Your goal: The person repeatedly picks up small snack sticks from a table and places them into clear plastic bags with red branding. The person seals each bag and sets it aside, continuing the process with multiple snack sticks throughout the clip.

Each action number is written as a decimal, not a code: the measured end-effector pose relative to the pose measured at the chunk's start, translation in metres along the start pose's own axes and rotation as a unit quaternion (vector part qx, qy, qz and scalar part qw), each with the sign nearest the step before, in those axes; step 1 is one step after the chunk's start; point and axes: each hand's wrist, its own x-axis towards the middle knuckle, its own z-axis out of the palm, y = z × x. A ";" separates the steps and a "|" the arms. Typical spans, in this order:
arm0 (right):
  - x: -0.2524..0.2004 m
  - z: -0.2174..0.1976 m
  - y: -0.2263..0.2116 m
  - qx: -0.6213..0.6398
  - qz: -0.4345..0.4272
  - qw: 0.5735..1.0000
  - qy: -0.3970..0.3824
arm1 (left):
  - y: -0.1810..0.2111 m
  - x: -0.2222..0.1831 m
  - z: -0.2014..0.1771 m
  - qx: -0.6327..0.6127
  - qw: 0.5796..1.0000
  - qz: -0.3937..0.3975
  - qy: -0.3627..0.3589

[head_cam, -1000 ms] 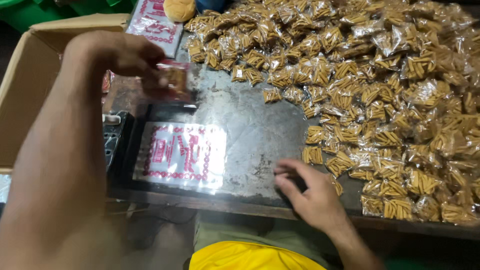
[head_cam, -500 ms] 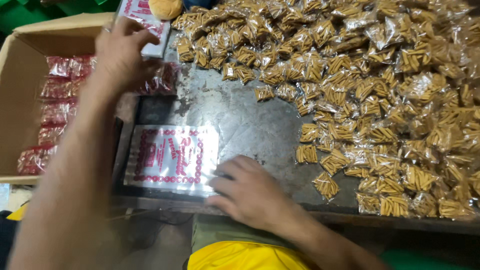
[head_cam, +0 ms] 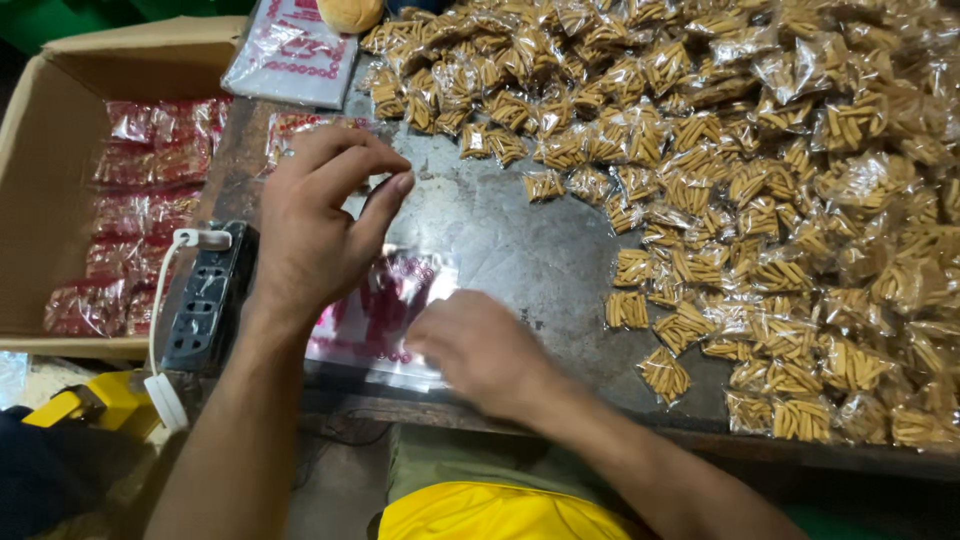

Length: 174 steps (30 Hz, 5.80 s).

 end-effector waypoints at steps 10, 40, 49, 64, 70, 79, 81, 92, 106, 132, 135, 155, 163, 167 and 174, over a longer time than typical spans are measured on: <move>-0.008 -0.136 0.022 0.196 0.209 0.937 0.197 | 0.022 0.047 0.030 -0.123 0.946 -0.059 -0.294; -0.010 -0.116 0.077 0.175 0.032 0.860 0.479 | 0.061 0.047 0.117 -0.262 0.959 0.047 0.101; -0.011 -0.113 0.054 -0.169 -0.128 0.867 0.451 | 0.074 0.050 0.119 -0.095 0.965 -0.151 -0.193; -0.033 -0.167 0.099 0.449 0.174 0.856 0.191 | 0.018 0.041 0.096 -0.290 0.944 0.042 -0.152; -0.037 -0.160 0.122 0.522 0.179 0.787 0.275 | 0.016 0.040 0.089 -0.338 0.939 -0.004 -0.060; -0.042 -0.188 0.107 0.559 -0.113 0.757 0.320 | 0.047 0.107 0.179 -0.223 0.973 0.058 -0.009; -0.052 -0.191 0.118 0.613 -0.222 0.712 0.262 | 0.067 0.129 0.235 -0.018 0.978 0.185 -0.099; -0.052 -0.188 0.177 0.645 -0.229 0.663 0.303 | 0.090 0.104 0.245 0.012 0.952 0.062 -0.301; -0.019 -0.188 0.179 0.624 -0.205 0.713 0.246 | 0.023 0.066 0.129 -0.211 0.955 -0.076 -0.197; -0.013 -0.151 0.162 0.704 -0.172 0.641 0.251 | 0.026 0.054 0.061 -0.215 0.905 -0.263 -0.256; -0.008 -0.156 0.126 0.712 -0.184 0.636 0.236 | 0.043 0.040 0.039 -0.128 0.858 -0.263 -0.423; -0.007 -0.151 0.137 0.696 -0.140 0.676 0.201 | 0.039 0.009 0.056 0.028 0.873 -0.043 -0.484; -0.011 -0.150 0.139 0.688 -0.141 0.683 0.202 | 0.047 -0.007 0.065 0.014 0.860 -0.161 -0.484; -0.011 -0.151 0.134 0.679 -0.146 0.687 0.215 | 0.033 0.029 0.067 -0.119 0.885 -0.226 -0.390; -0.007 -0.159 0.127 0.688 -0.130 0.680 0.220 | 0.055 0.055 0.074 -0.132 0.777 -0.381 -0.482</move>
